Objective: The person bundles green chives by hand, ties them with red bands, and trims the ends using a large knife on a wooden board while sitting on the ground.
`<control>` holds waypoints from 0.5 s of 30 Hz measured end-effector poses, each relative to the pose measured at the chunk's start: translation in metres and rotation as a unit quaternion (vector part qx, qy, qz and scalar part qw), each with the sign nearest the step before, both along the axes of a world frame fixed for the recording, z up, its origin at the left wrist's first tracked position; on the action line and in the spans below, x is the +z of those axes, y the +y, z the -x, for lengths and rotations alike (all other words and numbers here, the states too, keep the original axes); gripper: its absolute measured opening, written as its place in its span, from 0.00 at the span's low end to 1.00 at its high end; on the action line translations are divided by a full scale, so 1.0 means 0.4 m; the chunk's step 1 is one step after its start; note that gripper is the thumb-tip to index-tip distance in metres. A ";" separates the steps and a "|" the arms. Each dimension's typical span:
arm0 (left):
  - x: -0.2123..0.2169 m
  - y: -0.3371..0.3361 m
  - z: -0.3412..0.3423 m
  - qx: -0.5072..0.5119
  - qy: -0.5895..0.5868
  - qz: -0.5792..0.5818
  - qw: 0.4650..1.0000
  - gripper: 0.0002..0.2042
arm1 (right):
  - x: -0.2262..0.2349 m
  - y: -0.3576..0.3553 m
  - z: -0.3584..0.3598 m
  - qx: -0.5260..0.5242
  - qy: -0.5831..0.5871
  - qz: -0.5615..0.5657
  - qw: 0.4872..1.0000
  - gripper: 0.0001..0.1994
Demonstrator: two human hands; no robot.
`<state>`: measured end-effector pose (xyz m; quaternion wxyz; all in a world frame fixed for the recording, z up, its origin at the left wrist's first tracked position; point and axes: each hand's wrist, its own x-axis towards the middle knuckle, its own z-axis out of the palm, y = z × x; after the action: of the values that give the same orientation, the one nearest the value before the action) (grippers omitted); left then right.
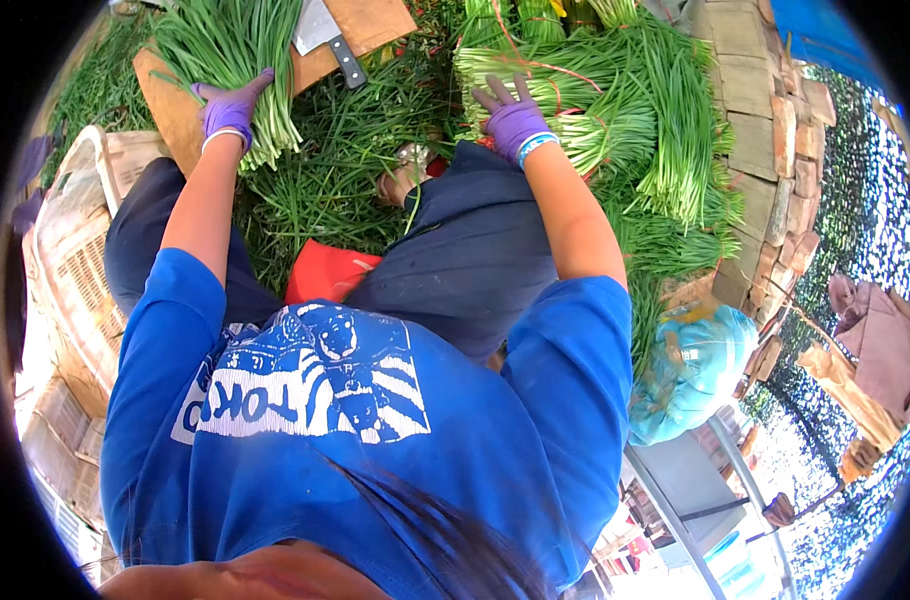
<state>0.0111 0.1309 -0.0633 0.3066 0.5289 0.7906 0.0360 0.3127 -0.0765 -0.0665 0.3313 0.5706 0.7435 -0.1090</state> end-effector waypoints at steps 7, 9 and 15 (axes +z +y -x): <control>-0.021 0.000 -0.009 0.006 0.020 -0.014 1.000 0.60 | 0.056 0.007 0.139 -0.136 0.468 -0.116 0.865 0.08; -0.022 0.000 0.003 0.010 0.017 -0.011 1.000 0.60 | 0.103 0.000 0.294 -0.157 0.725 -0.056 0.668 0.07; -0.044 -0.002 0.028 0.016 -0.031 -0.024 0.999 0.63 | 0.138 -0.022 0.461 -0.395 0.774 0.120 0.479 0.08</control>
<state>-0.0001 0.1301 -0.0808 0.3178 0.5217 0.7881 0.0760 0.1284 -0.0853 -0.0115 -0.3913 0.4433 0.3741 -0.7145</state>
